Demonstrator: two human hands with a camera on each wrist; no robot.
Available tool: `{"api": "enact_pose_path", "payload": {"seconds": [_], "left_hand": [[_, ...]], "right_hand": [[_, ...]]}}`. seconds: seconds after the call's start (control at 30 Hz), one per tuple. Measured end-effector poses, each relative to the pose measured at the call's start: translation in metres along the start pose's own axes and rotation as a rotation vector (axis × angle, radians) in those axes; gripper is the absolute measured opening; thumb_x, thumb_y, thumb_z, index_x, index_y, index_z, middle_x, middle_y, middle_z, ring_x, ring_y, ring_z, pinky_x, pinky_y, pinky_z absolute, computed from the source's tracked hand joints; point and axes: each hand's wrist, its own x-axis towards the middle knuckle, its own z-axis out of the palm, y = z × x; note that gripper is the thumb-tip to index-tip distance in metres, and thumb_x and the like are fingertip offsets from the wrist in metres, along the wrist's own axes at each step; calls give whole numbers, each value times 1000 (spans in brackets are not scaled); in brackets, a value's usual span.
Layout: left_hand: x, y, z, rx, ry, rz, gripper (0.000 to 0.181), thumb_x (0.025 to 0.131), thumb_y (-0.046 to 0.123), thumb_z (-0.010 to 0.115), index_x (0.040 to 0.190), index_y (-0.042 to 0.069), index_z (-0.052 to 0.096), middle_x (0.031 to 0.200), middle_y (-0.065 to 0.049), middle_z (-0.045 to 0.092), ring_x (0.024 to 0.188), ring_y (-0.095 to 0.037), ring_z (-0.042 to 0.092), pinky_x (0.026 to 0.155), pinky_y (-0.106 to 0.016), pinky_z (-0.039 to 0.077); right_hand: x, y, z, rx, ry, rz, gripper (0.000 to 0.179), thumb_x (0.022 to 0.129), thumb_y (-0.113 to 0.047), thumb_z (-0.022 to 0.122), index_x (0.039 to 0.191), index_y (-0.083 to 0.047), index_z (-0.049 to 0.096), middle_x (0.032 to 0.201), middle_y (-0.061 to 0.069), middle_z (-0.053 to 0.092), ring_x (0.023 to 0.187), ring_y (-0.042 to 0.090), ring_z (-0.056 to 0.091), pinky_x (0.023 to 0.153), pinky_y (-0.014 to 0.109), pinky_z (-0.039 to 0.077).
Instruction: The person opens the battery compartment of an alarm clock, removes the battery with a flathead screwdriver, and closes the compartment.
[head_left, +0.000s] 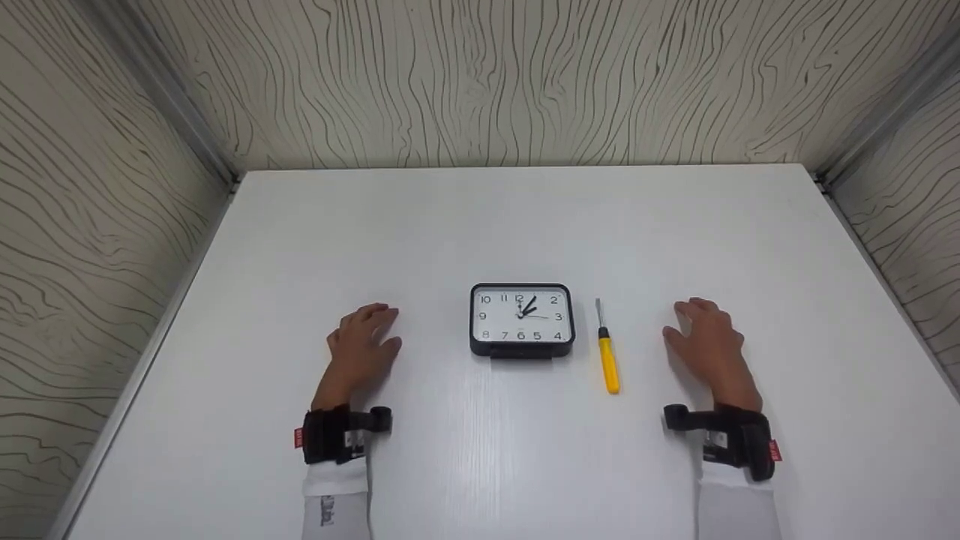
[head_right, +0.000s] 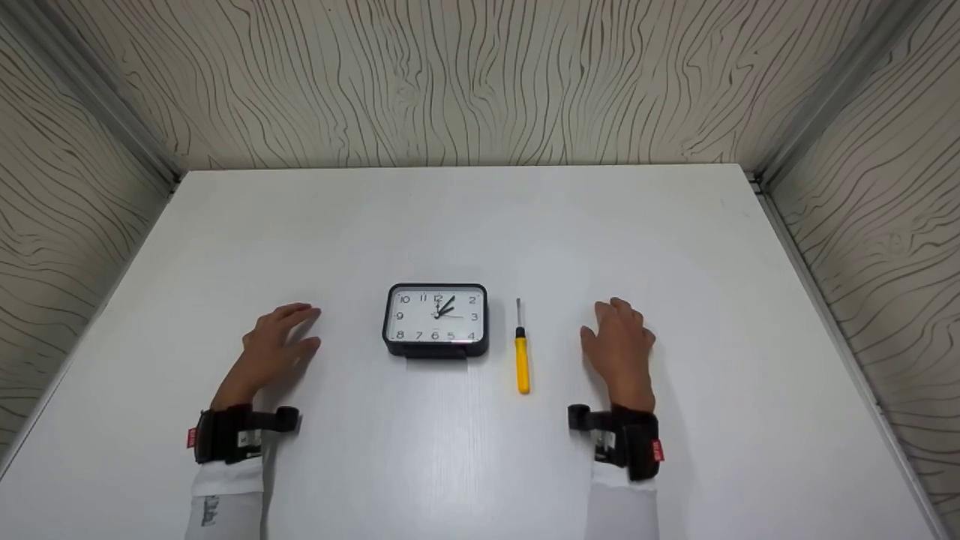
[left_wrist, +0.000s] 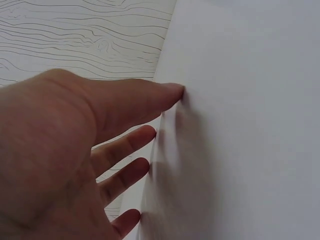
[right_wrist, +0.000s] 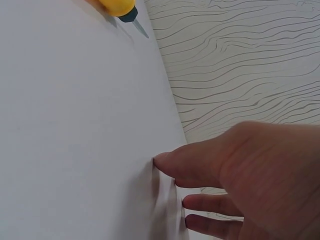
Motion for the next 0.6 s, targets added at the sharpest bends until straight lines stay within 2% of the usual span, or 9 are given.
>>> {"api": "enact_pose_path", "payload": {"seconds": [0.37,0.6], "left_hand": [[0,-2,-1,-7,2,-6,50,94,25,57,143,16,50,151,-6,41,142,-32,28,112,-57,15],[-2,3,-1,23,19,-2,48,94,24,57,141,16,52,149,-7,43,141,-34,29,111,-59,18]], "right_hand": [[-1,-1,1,-3,10,-4,52,95,-17,55,140,5,45,146,35,33,134,56,29,100,76,27],[-1,-3,2,-8,6,4,51,95,-17,55,140,4,44,147,35,32,134,56,29,99,77,26]]}}
